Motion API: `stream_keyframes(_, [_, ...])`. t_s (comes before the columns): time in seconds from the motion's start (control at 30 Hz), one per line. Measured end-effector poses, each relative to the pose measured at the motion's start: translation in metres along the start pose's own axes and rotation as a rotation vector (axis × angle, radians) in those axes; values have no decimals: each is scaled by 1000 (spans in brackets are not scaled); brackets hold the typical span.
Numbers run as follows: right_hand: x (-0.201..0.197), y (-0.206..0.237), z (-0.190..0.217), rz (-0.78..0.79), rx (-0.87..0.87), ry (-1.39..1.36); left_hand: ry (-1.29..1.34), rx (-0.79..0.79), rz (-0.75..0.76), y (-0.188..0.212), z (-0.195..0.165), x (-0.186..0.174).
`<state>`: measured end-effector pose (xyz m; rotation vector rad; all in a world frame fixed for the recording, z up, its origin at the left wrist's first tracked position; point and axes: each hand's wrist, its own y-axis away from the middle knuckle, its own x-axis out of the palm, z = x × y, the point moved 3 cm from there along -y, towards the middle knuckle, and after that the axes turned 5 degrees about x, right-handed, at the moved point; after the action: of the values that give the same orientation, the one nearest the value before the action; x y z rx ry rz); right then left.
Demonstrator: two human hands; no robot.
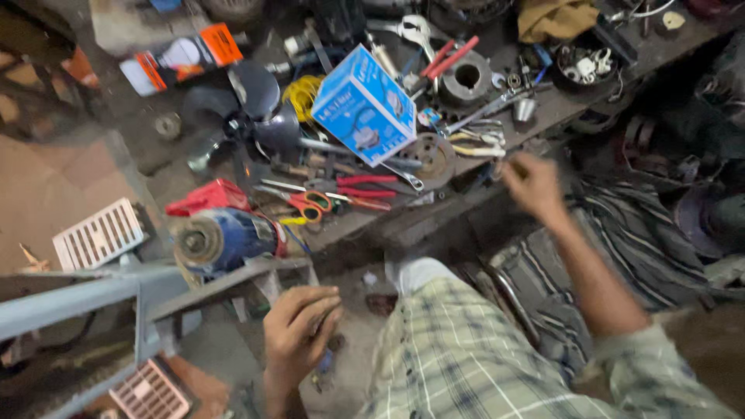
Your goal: The person works on a small electrical motor clamped in a vise, using a screwdriver to adjust internal components. They repeatedly insert and remove a small metal piece, then use pliers to manipulate parts inside the motor housing.
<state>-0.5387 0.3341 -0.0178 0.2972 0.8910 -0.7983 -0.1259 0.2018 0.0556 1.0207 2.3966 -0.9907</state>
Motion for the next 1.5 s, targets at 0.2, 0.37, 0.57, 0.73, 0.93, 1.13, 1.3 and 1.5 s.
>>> stream_keyframes(0.2, [-42, -120, -20, -193, -236, 346, 49, -165, -34, -4, 2, 67])
stream_keyframes(0.37, [-30, -199, -53, -183, -163, 591, -4, -215, -41, -51, 12, 109])
stream_keyframes(0.57, [-20, -240, -81, -93, -115, 509, -56, -207, 6, -103, 18, 138])
stream_keyframes(0.73, [-30, -230, -98, 320, 502, -543, -45, -215, 43, -128, 27, 152])
stream_keyframes(0.93, [13, -99, -43, 445, 681, -1090, 61, -258, 13, -158, 32, 171])
stream_keyframes(1.13, [67, -55, 40, 864, -108, -733, 456, -420, -130, -187, 38, 177])
stream_keyframes(1.3, [85, -49, 83, 1048, -623, -695, 427, -594, -330, -167, 47, 161])
stream_keyframes(1.5, [98, -45, 104, 1037, -715, -662, 54, -602, -501, -117, 44, 93])
